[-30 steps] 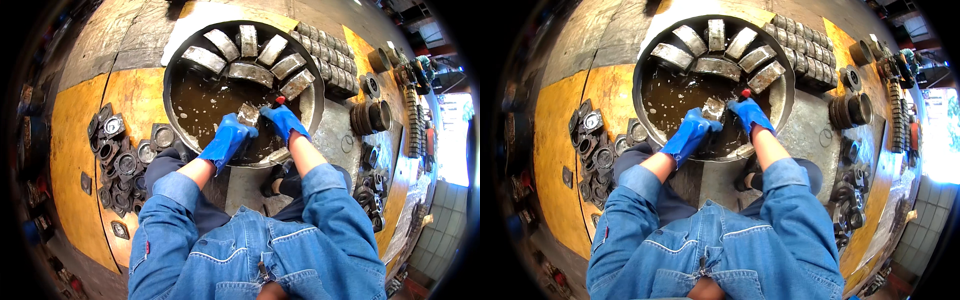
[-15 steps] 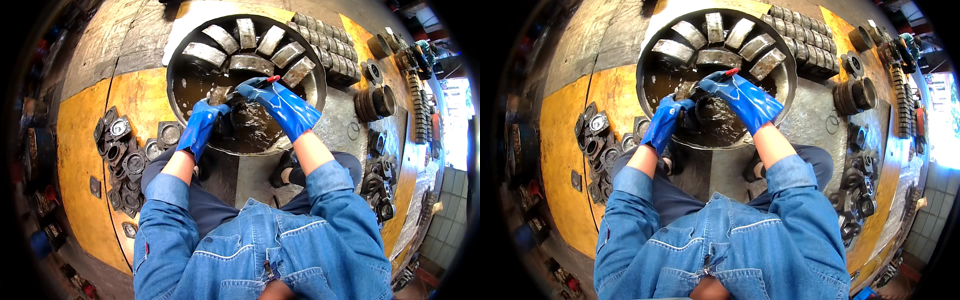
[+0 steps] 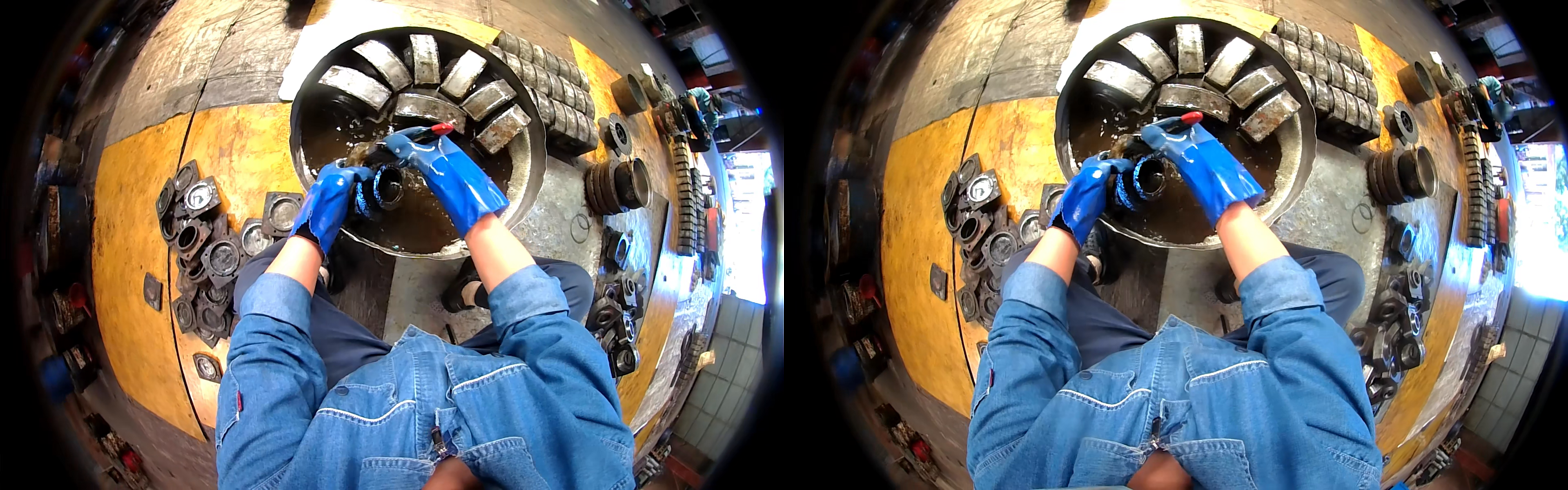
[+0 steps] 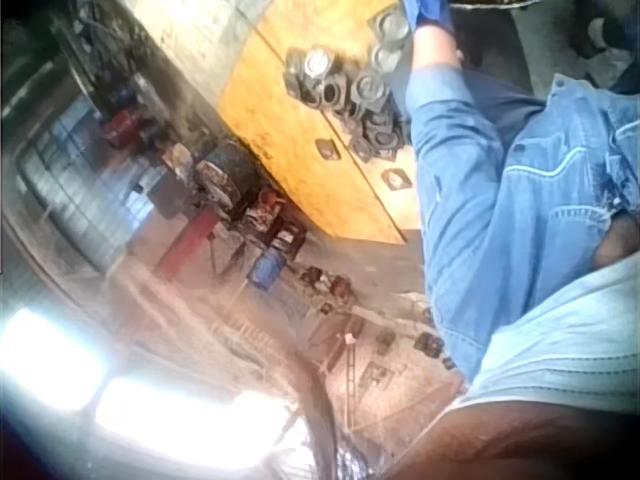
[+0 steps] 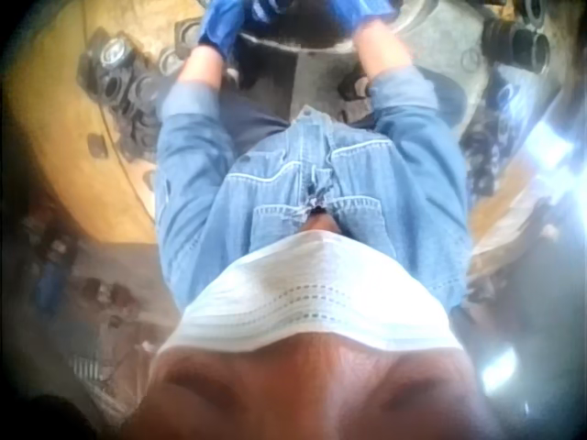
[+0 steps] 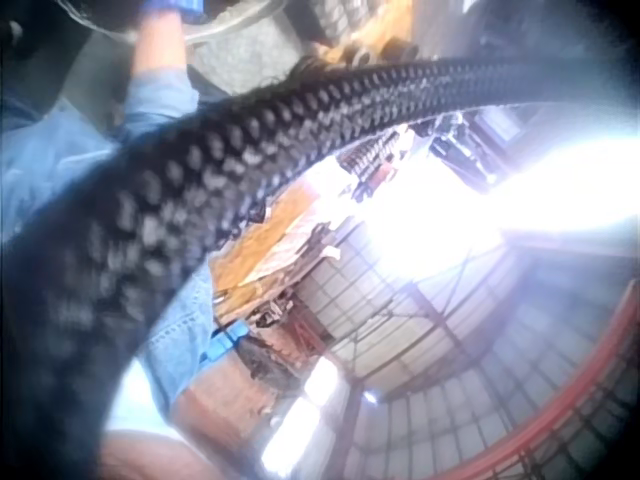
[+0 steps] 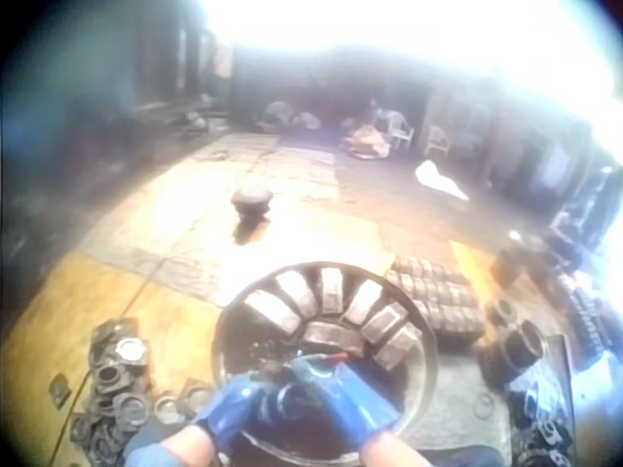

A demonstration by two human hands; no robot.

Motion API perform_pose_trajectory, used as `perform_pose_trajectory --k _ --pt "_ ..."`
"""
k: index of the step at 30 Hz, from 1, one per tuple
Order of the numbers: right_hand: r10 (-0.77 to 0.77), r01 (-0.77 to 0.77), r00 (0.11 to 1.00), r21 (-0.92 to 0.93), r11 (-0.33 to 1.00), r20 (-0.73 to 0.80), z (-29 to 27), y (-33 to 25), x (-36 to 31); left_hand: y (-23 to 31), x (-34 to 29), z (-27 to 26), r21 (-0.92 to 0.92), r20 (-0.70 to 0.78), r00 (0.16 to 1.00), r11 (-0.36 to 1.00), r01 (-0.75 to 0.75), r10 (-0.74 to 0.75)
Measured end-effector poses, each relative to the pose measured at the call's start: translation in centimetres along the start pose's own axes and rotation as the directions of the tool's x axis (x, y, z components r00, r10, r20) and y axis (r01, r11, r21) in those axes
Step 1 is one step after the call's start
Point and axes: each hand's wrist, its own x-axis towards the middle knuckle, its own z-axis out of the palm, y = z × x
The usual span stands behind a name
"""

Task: The person uses a brush to scrub metal components inside a circular container filled with liquid. They pick up individual parts, clean them with the brush, and set them aside on the floor.

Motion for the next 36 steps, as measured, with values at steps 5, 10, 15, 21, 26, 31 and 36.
perform_pose_trajectory --k 5,10,15,21,26,31,36 --pt "0.134 -0.171 0.975 -0.214 0.962 -0.180 -1.4 1.6 0.1 -2.9 0.5 -0.5 -0.062 -0.055 0.998 0.998 -0.022 0.019" --pt "0.211 -0.286 0.932 -0.241 0.927 -0.296 -2.9 4.0 -0.2 -1.9 0.6 0.2 0.037 -0.045 0.999 0.999 -0.024 0.025" --pt "0.252 -0.306 0.936 -0.217 0.927 -0.245 -2.7 6.3 -0.1 -1.6 0.6 -0.4 -0.113 0.031 0.990 0.983 0.142 -0.139" --pt "0.279 -0.311 0.942 -0.167 0.936 -0.188 -4.1 7.0 -0.5 -0.8 0.0 0.1 -0.141 -0.051 0.988 0.981 0.135 -0.143" --pt "0.205 -0.232 0.956 -0.115 0.966 -0.210 -3.1 3.8 -2.8 0.8 -0.2 0.5 -0.104 -0.126 0.987 0.991 0.088 -0.101" --pt "-0.081 0.088 0.994 0.114 0.990 -0.068 1.0 3.5 -0.6 1.3 0.2 0.3 0.414 -0.112 0.981 0.905 -0.101 0.161" --pt "-0.440 0.416 0.896 -0.469 0.779 0.064 6.1 3.4 -3.7 -0.4 0.1 -1.2 0.425 -0.083 0.995 0.902 0.079 -0.048"
